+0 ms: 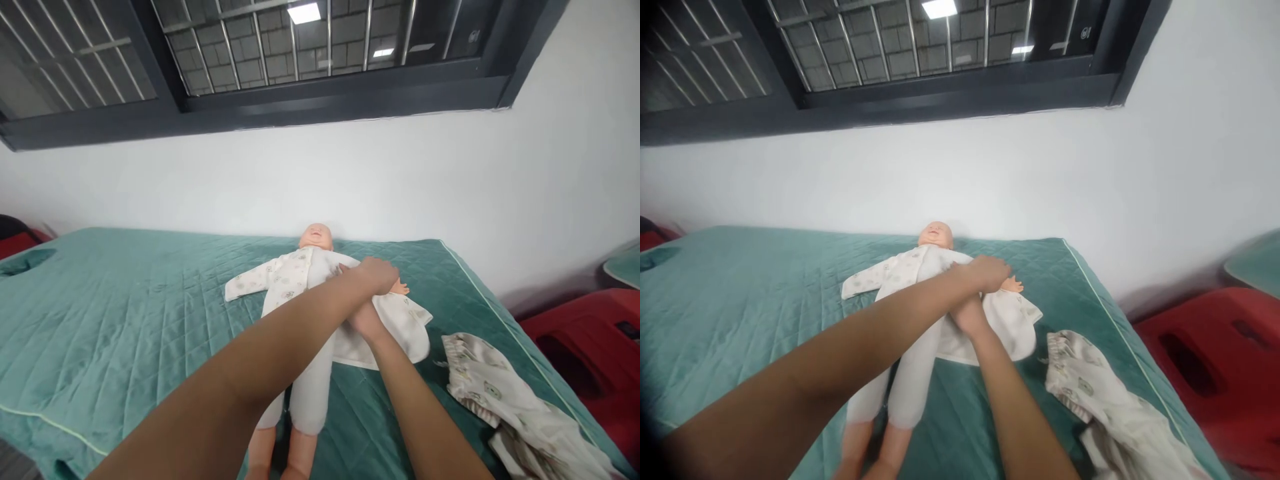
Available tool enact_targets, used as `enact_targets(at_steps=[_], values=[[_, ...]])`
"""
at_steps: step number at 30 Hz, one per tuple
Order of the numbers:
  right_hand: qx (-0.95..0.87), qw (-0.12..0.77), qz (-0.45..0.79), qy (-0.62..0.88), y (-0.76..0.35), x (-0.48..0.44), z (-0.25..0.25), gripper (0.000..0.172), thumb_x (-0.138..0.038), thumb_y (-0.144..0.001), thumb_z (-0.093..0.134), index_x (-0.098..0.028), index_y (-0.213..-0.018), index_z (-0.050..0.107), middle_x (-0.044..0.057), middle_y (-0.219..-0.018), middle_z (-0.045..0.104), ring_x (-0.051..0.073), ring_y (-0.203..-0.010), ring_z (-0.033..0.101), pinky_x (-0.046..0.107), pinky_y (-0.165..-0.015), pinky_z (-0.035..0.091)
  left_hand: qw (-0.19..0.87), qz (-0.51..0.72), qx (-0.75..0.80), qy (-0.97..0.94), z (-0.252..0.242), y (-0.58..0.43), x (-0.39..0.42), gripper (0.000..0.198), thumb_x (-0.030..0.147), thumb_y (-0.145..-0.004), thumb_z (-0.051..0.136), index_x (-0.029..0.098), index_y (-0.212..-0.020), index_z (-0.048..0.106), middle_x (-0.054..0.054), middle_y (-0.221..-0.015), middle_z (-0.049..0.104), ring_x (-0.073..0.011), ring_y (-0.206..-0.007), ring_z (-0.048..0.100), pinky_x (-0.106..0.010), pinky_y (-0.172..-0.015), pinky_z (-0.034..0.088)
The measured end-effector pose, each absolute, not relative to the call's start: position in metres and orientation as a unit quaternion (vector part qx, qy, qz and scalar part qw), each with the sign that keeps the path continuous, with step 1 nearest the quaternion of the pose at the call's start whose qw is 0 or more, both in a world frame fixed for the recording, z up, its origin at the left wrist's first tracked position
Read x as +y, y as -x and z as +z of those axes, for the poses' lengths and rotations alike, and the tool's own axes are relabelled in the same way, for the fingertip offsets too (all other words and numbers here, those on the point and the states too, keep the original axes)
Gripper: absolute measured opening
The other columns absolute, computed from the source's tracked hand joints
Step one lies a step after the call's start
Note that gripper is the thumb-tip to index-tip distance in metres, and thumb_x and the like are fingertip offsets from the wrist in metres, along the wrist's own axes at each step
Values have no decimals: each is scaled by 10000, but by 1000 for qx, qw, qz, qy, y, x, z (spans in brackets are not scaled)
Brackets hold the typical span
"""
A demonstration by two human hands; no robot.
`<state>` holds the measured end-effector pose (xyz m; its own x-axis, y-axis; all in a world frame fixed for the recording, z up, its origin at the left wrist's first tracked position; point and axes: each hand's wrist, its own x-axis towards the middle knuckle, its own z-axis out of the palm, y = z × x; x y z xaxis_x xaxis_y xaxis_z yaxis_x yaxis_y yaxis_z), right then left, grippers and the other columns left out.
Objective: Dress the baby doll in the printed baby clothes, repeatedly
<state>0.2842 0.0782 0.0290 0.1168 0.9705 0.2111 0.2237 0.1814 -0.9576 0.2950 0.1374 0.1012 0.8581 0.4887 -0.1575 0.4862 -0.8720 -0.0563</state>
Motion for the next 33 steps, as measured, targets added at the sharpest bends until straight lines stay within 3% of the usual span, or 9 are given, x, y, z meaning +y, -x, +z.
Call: enact_targets(at_steps=[2,5,10,13,17,20,23,28,33], values=[[-605,518,338,501,-289,72,38,368,-327,-903,485,-282,-1231,647,50,-1238,690,236,-1319,521,392,-1167,337,3,87,-237,968,106,-296,149,284,165,-852,581,170,-1119,677,-145,-1210,675,-297,-1039,647,-368,-807,499],[-619,474,369,505,-300,60,59,386,-349,-870,552,-232,-1223,653,68,-1237,693,288,-1223,585,449,-1086,441,-29,69,-239,968,112,-288,166,295,186,-826,584,201,-1112,653,-105,-1137,703,-259,-928,664,-334,-759,483],[-623,392,455,502,-338,40,85,385,-461,-826,664,-286,-1167,700,22,-1264,687,305,-1198,612,475,-1059,471,-71,40,-260,962,117,-269,177,336,215,-801,556,224,-1133,611,-69,-938,725,-257,-800,663,-352,-743,448],[-608,402,379,570,-365,44,76,325,-420,-818,678,-277,-1107,722,40,-1251,689,316,-1173,624,491,-1055,455,-73,18,-277,958,119,-264,177,270,279,-811,563,229,-1074,597,-60,-941,720,-246,-804,659,-337,-715,436],[-513,404,176,737,-383,65,49,169,-311,-723,730,-208,-856,709,129,-1062,709,360,-1094,629,524,-1008,438,-57,-14,-256,965,119,-259,175,212,303,-852,524,215,-1036,582,-69,-970,713,-249,-821,657,-324,-684,418],[-492,388,177,759,-383,76,36,154,-297,-658,765,-225,-649,629,103,-856,702,357,-1030,643,494,-965,443,-46,-17,-243,969,117,-255,173,201,287,-851,529,221,-1034,582,-64,-1005,714,-247,-850,658,-313,-676,404],[-466,411,198,758,-385,77,34,198,-281,-669,721,-238,-561,561,79,-724,669,342,-969,659,458,-909,450,-29,-11,-239,970,115,-254,170,177,286,-860,522,230,-1016,586,-52,-1017,715,-239,-857,654,-305,-658,392],[-365,526,221,736,-403,75,37,128,-328,-713,633,-230,-673,561,102,-829,687,329,-982,642,416,-822,473,1,-8,-235,972,111,-254,169,182,284,-874,498,221,-1009,602,-65,-984,715,-242,-828,649,-311,-639,383],[-283,644,351,618,-416,72,42,228,-414,-701,669,-217,-744,563,23,-651,642,223,-655,639,325,-585,497,16,18,-204,979,102,-252,166,175,290,-834,532,238,-971,628,-52,-921,716,-238,-779,640,-316,-622,359]])
